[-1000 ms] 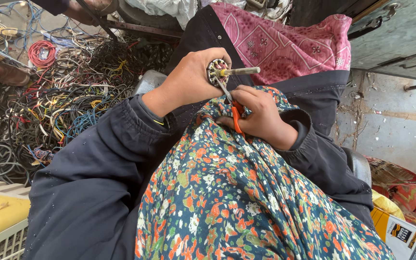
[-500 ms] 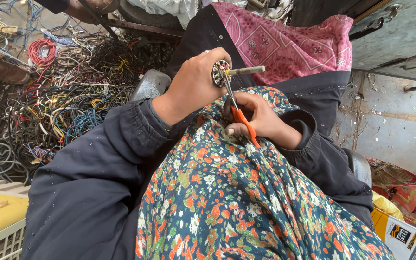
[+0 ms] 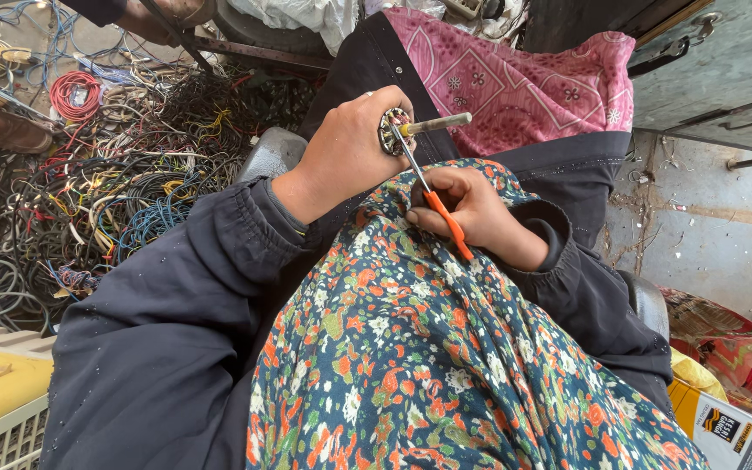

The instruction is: The person sits on the floor and uses scissors to trim and adjust wires on a small cylindrical electrical component. They repeatedly cut protruding wire ends and manipulate the component with both hands.

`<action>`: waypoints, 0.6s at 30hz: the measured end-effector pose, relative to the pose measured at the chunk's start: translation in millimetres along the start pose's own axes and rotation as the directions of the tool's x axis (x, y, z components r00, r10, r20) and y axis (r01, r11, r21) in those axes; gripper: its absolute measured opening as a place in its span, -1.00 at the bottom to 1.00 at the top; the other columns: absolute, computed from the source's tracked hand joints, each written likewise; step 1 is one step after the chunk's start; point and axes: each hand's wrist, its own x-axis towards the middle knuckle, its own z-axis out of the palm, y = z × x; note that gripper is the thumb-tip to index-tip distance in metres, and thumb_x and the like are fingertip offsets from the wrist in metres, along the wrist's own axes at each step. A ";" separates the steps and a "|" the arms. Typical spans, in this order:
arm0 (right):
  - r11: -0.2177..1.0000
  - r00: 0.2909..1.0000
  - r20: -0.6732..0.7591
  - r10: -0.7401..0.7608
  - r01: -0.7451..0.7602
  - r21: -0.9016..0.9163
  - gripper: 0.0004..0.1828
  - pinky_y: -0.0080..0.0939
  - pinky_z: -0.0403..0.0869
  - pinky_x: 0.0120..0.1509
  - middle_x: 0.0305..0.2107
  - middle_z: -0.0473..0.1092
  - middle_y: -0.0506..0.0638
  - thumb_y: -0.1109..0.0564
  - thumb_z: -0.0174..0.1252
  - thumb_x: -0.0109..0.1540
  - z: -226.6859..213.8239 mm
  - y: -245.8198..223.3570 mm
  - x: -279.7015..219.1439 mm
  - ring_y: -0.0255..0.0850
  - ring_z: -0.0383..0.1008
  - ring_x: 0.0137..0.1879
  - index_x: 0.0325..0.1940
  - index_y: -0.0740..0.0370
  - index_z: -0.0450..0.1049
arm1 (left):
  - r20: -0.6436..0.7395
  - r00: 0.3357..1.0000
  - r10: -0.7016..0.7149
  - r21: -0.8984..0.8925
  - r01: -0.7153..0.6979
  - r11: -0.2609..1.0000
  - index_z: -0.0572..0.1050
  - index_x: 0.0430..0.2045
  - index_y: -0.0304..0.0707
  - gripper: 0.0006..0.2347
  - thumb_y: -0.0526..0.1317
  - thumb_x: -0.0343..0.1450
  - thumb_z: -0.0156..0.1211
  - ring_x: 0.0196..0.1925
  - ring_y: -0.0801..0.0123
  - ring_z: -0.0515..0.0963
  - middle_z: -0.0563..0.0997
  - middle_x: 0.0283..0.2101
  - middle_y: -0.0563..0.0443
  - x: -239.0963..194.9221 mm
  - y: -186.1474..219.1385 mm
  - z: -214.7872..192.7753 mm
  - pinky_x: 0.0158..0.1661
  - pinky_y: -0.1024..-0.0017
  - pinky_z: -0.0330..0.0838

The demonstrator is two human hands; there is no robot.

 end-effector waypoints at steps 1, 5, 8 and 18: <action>1.000 1.000 0.005 0.005 -0.005 -0.006 -0.85 -0.43 0.38 -0.17 -0.37 0.40 -0.18 0.25 0.36 0.23 -1.1 0.5 -0.6 -0.49 0.37 -0.24 -0.24 0.30 0.48 | 0.005 1.000 -0.005 -0.015 0.005 1.000 0.45 -0.24 -0.25 -0.72 -0.29 0.28 0.43 -0.23 -0.02 0.66 0.62 -0.30 -0.11 -0.3 -0.3 0.1 -0.26 0.18 0.52; 0.999 1.000 0.012 0.011 -0.010 -0.041 -0.82 -0.42 0.39 -0.16 -0.37 0.41 -0.18 0.24 0.38 0.22 -4.2 1.3 1.1 -0.49 0.37 -0.23 -0.24 0.30 0.48 | 0.027 0.999 -0.042 -0.057 0.043 0.997 0.46 -0.25 -0.24 -0.74 -0.27 0.30 0.43 -0.22 0.01 0.68 0.63 -0.31 -0.10 -0.3 -1.5 -0.8 -0.26 0.21 0.53; 0.995 0.999 0.039 0.005 -0.001 -0.102 -0.73 -0.41 0.43 -0.11 -0.33 0.43 -0.17 0.18 0.43 0.18 -5.3 -1.6 5.0 -0.48 0.40 -0.19 -0.18 0.30 0.47 | 0.029 0.998 -0.056 -0.067 0.057 0.996 0.47 -0.26 -0.24 -0.74 -0.27 0.29 0.43 -0.22 0.03 0.68 0.64 -0.32 -0.09 0.7 -1.7 -0.2 -0.26 0.22 0.53; 0.846 0.965 0.110 -0.238 0.261 -0.464 -0.39 -0.25 0.41 0.03 -0.15 0.37 -0.02 -0.03 0.53 0.04 -3.3 -27.8 5.9 -0.26 0.43 -0.04 0.01 0.29 0.44 | -0.138 0.985 -0.101 -0.163 0.078 0.984 0.45 -0.22 -0.27 -0.73 -0.31 0.31 0.46 -0.28 0.39 0.64 0.59 -0.33 0.01 6.2 -19.4 -6.4 -0.19 0.42 0.55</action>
